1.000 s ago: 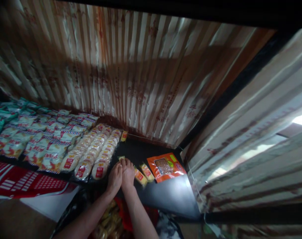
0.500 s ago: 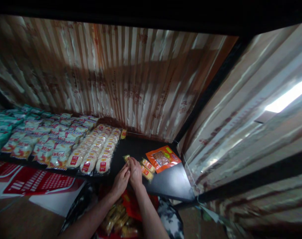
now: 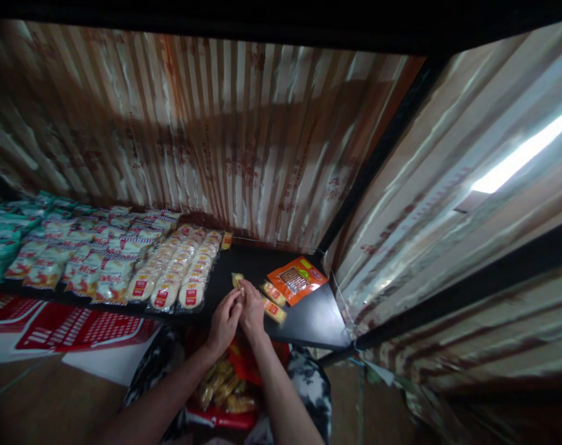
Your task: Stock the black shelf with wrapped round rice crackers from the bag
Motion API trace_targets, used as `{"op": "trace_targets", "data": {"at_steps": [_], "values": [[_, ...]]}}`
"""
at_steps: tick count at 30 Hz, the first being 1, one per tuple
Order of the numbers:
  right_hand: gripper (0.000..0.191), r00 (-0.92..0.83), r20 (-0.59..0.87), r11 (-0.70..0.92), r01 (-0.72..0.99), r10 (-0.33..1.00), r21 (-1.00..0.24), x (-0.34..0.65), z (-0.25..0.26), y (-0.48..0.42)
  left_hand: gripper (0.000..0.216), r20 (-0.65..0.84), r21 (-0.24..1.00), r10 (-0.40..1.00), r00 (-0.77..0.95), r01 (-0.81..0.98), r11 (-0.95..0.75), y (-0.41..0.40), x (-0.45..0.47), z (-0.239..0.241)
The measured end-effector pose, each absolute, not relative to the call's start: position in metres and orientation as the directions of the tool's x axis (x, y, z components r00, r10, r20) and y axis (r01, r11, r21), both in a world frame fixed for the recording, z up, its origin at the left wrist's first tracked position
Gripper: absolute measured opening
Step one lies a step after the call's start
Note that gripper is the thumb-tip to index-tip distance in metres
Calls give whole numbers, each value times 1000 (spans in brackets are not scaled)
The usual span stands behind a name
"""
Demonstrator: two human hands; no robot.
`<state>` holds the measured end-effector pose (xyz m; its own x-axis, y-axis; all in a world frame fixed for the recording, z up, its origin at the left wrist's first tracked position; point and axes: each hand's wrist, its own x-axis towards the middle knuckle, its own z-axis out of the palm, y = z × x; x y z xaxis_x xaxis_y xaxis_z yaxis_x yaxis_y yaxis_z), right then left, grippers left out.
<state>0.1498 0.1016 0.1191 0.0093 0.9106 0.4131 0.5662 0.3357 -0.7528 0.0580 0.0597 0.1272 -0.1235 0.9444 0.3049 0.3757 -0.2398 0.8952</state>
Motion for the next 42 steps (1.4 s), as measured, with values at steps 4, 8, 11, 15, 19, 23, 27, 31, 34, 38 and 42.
{"op": "trace_targets", "data": {"at_steps": [4,8,11,15,19,23,27,31,34,38,42], "values": [[35,115,251,188,391,961,-901,141,120,77,36,365,858,927,-86,416,-300,42,53,125],[34,176,123,78,243,977,-967,137,118,50,37,383,849,923,-49,412,-330,24,54,114],[33,198,38,8,149,980,-989,135,115,34,37,371,844,929,-24,427,-326,12,55,105],[34,199,-31,-43,53,980,-998,135,108,19,39,361,826,932,17,459,-328,-2,55,99],[38,225,-125,-113,-65,966,-991,135,100,13,41,350,801,935,51,501,-327,-11,54,103],[38,215,-321,-228,-367,923,-902,132,97,9,43,319,798,944,86,513,-317,-18,54,105],[34,180,-369,-250,-471,912,-846,129,98,2,47,297,809,947,123,495,-317,-31,55,97],[35,134,-433,-312,-512,892,-800,128,95,-7,50,269,801,955,125,521,-295,-44,55,84],[33,102,-457,-339,-533,884,-775,130,90,-11,53,220,793,970,108,559,-242,-48,53,76],[33,45,-461,-362,-555,886,-749,133,81,-15,55,161,797,982,97,574,-187,-50,50,66],[29,49,-471,-353,-594,881,-723,134,74,-19,53,164,816,981,100,546,-192,-52,49,59]]}}
